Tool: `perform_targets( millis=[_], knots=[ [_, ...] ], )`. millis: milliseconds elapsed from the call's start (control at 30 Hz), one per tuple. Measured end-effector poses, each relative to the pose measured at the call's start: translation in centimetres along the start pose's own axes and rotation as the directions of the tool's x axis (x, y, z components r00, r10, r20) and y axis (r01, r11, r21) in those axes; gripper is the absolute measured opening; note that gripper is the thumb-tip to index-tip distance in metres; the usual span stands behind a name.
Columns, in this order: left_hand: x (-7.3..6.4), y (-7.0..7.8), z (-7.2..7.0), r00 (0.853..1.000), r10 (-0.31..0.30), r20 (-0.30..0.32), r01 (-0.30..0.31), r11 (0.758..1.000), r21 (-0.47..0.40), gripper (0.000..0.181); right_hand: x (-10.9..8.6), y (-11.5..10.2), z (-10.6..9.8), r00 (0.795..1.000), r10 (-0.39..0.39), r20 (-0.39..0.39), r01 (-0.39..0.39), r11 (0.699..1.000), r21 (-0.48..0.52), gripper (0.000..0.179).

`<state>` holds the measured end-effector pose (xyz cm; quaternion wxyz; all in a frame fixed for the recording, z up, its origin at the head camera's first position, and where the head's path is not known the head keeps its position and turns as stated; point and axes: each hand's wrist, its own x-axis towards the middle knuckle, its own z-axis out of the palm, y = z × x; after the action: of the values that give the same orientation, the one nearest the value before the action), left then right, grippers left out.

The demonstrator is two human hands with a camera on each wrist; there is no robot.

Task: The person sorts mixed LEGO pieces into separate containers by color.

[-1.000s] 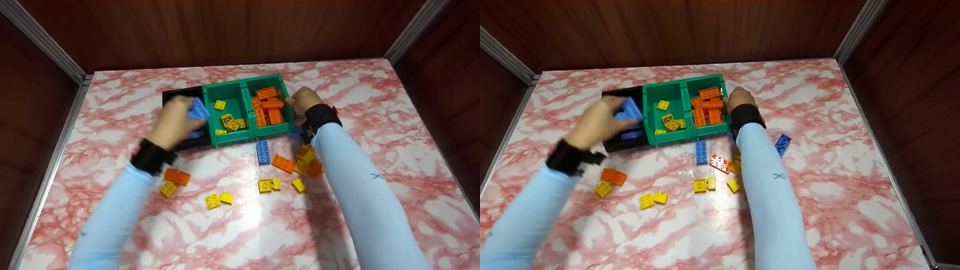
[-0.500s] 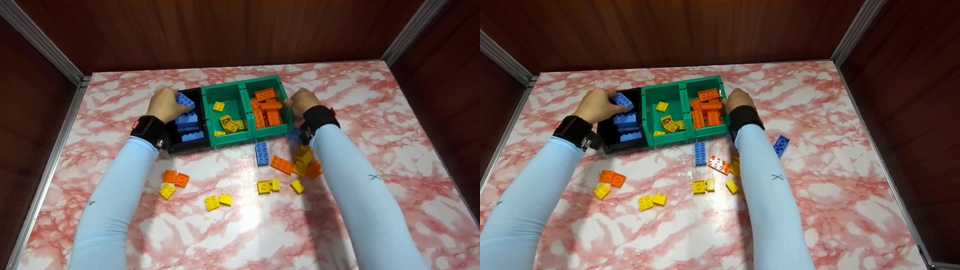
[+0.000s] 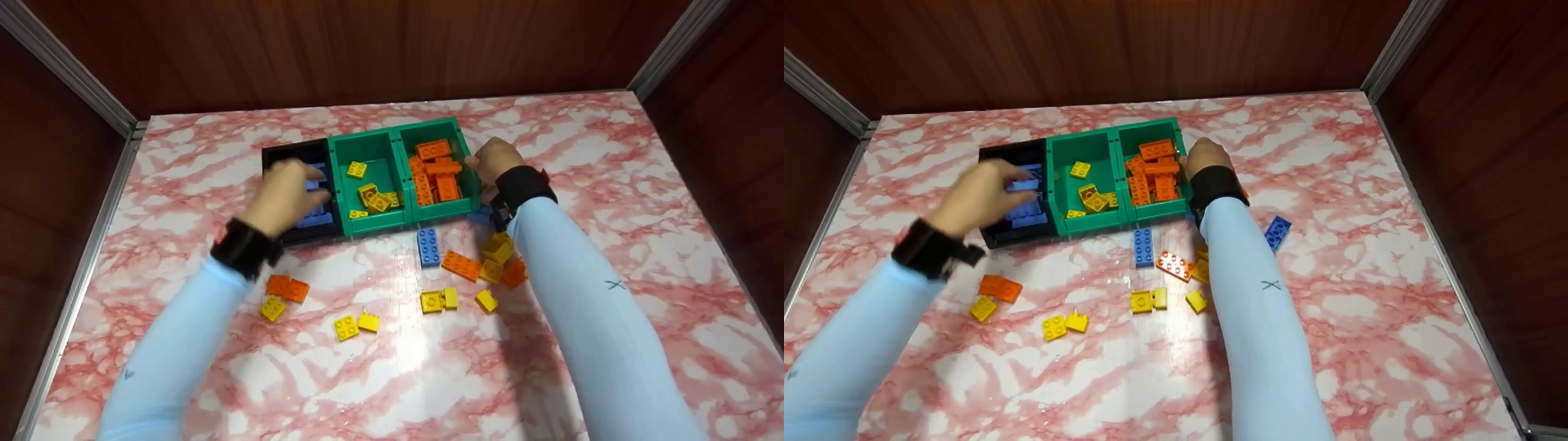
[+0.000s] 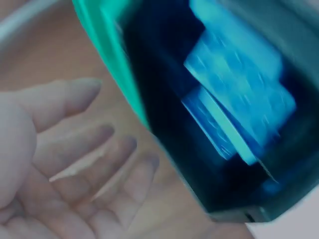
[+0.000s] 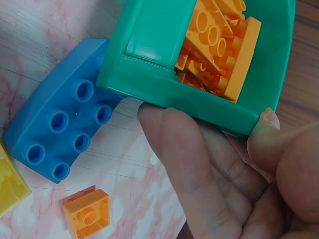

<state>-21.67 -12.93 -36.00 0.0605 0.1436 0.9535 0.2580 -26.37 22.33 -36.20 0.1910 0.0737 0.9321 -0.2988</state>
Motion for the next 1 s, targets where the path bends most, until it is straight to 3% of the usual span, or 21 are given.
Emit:
perform_targets(
  millis=[100, 200, 300, 433, 500, 533, 667, 1000],
  knots=[
    [-2.6, 1.8, 1.7, 0.988, 0.138, 0.074, -0.137, 0.990, -0.015, 0.028, 0.0, -0.1, -0.1, 1.000, 0.002, -0.004, -0.002, 1.000, 0.004, 0.043],
    [-4.9, 3.0, 4.1, 0.955, 0.222, 0.198, -0.221, 0.975, -0.025, 0.027, 0.1, -0.1, 0.0, 1.000, 0.009, -0.002, -0.009, 1.000, -0.003, 0.044],
    [-6.8, 3.7, 6.5, 0.901, 0.293, 0.320, -0.296, 0.954, -0.039, 0.029, 0.0, 0.0, 0.1, 1.000, 0.013, 0.001, -0.013, 1.000, -0.010, 0.044],
    [-8.7, 4.1, 8.9, 0.810, 0.431, 0.397, -0.453, 0.890, -0.041, 0.026, -0.1, -0.1, 0.1, 1.000, 0.015, 0.013, -0.015, 1.000, -0.001, 0.046],
    [-9.3, 4.1, 9.8, 0.781, 0.470, 0.411, -0.504, 0.863, -0.029, 0.025, -0.1, -0.1, 0.0, 1.000, 0.022, 0.018, -0.022, 1.000, 0.002, 0.047],
    [-9.5, 4.1, 10.2, 0.773, 0.475, 0.420, -0.512, 0.858, -0.028, 0.026, -0.1, -0.2, -0.1, 1.000, 0.025, 0.019, -0.025, 1.000, 0.000, 0.048],
    [-10.1, 3.8, 11.2, 0.763, 0.477, 0.436, -0.523, 0.852, -0.018, 0.024, 0.0, -0.2, -0.1, 0.999, 0.032, 0.022, -0.032, 0.999, -0.008, 0.049],
    [-10.4, 3.4, 11.7, 0.774, 0.484, 0.408, -0.529, 0.848, -0.003, 0.018, 0.6, -0.2, -0.2, 0.998, 0.043, 0.051, -0.043, 0.999, -0.008, 0.050]
  ],
)
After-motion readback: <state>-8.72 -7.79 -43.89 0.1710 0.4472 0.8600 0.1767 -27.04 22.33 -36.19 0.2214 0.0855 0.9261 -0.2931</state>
